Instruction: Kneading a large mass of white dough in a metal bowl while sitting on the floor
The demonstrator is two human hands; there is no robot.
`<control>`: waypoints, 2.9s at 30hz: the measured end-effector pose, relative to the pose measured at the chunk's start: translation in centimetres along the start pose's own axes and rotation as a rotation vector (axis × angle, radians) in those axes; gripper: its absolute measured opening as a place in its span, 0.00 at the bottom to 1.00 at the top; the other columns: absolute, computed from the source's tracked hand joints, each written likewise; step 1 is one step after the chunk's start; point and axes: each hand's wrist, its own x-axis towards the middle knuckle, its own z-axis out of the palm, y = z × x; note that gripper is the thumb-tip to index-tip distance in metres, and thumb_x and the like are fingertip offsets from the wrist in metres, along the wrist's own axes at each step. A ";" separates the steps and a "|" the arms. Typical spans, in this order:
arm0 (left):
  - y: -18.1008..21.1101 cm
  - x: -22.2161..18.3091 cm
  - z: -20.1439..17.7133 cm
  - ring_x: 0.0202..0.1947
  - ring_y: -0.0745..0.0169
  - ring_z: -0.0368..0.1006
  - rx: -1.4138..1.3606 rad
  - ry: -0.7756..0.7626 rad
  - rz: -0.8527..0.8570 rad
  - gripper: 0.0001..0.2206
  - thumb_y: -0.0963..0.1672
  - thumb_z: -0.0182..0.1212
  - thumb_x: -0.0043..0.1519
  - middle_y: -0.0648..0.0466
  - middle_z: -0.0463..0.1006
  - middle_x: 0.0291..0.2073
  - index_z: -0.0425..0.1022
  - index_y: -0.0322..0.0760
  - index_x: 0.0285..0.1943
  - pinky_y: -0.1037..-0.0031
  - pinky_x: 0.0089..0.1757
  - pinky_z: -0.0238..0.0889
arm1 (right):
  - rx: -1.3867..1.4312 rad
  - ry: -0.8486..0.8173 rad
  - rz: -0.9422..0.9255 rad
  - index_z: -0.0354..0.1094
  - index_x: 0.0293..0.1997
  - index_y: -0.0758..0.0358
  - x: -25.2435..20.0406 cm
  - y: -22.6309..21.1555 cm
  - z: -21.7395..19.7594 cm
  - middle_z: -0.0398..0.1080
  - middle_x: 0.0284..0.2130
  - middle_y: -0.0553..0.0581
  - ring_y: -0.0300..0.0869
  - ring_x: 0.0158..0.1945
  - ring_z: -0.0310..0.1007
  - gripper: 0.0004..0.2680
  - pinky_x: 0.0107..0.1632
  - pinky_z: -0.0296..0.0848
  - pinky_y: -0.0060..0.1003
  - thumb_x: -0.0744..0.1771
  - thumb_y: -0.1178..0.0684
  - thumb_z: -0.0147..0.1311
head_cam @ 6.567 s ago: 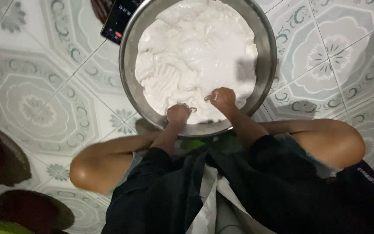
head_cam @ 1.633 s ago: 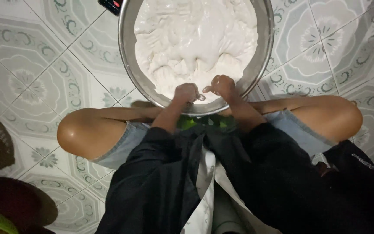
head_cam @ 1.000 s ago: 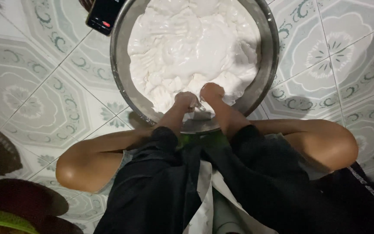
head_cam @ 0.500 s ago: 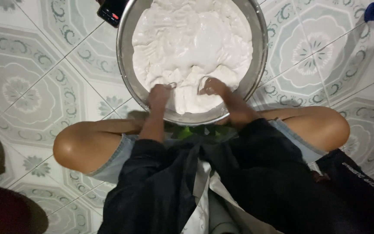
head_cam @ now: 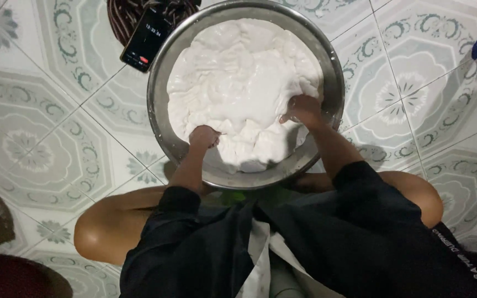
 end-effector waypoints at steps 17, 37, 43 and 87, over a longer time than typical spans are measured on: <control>3.8 8.6 -9.1 0.37 0.52 0.80 0.639 0.933 0.294 0.09 0.42 0.54 0.61 0.57 0.79 0.38 0.78 0.49 0.46 0.65 0.32 0.68 | 1.514 -0.064 -0.298 0.79 0.50 0.64 -0.1 -5.2 26.3 0.71 0.23 0.46 0.30 0.25 0.63 0.11 0.22 0.51 0.26 0.70 0.48 0.54; 6.1 -5.2 9.8 0.43 0.44 0.82 0.343 0.078 0.280 0.16 0.49 0.55 0.68 0.43 0.84 0.35 0.83 0.33 0.44 0.51 0.44 0.73 | -0.009 0.417 -0.293 0.72 0.23 0.53 -2.0 0.6 16.6 0.74 0.20 0.54 0.49 0.28 0.78 0.15 0.32 0.74 0.45 0.66 0.36 0.54; 6.1 -4.3 8.6 0.47 0.42 0.81 0.368 -0.003 0.351 0.11 0.45 0.58 0.66 0.43 0.84 0.37 0.83 0.31 0.43 0.51 0.46 0.74 | -0.070 0.056 -0.081 0.75 0.30 0.57 0.1 -2.6 14.4 0.76 0.24 0.58 0.50 0.35 0.81 0.13 0.37 0.79 0.48 0.66 0.45 0.44; 7.8 -6.6 1.8 0.40 0.55 0.82 0.588 0.105 0.377 0.07 0.43 0.58 0.64 0.55 0.83 0.31 0.84 0.43 0.39 0.59 0.43 0.73 | -0.185 -0.260 0.021 0.77 0.47 0.62 0.6 -12.3 8.9 0.78 0.44 0.59 0.56 0.53 0.78 0.14 0.53 0.72 0.56 0.69 0.54 0.39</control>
